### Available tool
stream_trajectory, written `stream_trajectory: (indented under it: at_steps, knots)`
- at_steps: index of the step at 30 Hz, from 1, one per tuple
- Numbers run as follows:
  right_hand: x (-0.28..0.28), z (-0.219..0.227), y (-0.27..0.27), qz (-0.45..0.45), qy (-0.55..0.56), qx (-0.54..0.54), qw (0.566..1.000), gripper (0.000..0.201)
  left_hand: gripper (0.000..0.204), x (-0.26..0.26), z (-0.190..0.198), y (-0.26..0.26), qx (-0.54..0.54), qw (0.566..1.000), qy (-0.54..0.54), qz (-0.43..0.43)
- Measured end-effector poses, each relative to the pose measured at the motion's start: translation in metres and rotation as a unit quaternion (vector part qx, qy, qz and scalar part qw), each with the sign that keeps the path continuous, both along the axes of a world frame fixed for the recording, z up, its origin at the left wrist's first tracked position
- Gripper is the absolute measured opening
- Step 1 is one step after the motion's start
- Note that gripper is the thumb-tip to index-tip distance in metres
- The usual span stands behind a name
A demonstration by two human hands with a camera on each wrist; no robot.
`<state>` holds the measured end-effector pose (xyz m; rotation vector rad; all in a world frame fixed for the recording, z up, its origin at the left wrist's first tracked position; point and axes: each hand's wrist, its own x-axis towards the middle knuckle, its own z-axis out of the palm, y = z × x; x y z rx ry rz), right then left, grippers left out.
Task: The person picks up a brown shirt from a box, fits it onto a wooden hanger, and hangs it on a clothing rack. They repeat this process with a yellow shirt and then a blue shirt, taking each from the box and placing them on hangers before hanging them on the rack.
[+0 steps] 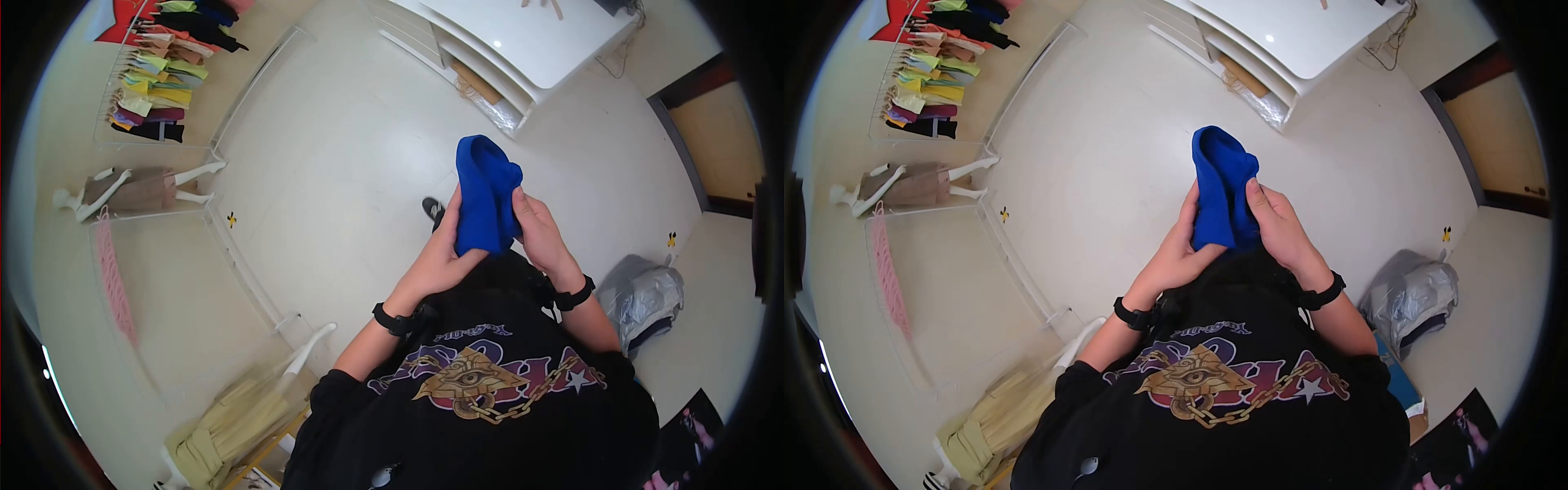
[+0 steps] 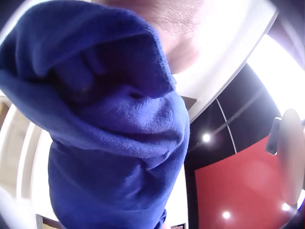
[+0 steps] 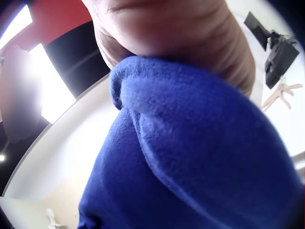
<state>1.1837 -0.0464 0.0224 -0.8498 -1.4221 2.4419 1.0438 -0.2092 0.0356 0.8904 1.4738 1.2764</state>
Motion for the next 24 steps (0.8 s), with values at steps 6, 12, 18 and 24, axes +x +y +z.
stream_trajectory:
  at_steps: [6,12,18,24]
  knots:
    - [-0.079,0.006,0.039,-0.074,-0.017,-0.03,0.997,0.06,0.054,-0.09,-0.037,0.021,-0.017,0.985,-0.119,0.123]
    - [-0.151,0.018,0.099,-0.197,-0.011,0.03,0.98,0.051,0.051,-0.2,-0.063,0.06,0.005,0.923,-0.255,0.29]
    - [-0.211,0.05,0.149,-0.238,-0.033,0.088,0.967,0.043,0.049,-0.318,-0.037,0.098,0.048,0.882,-0.389,0.263]
    - [-0.265,0.051,0.171,-0.171,-0.077,0.118,0.975,0.049,0.055,-0.38,-0.024,0.1,0.09,0.861,-0.45,0.22]
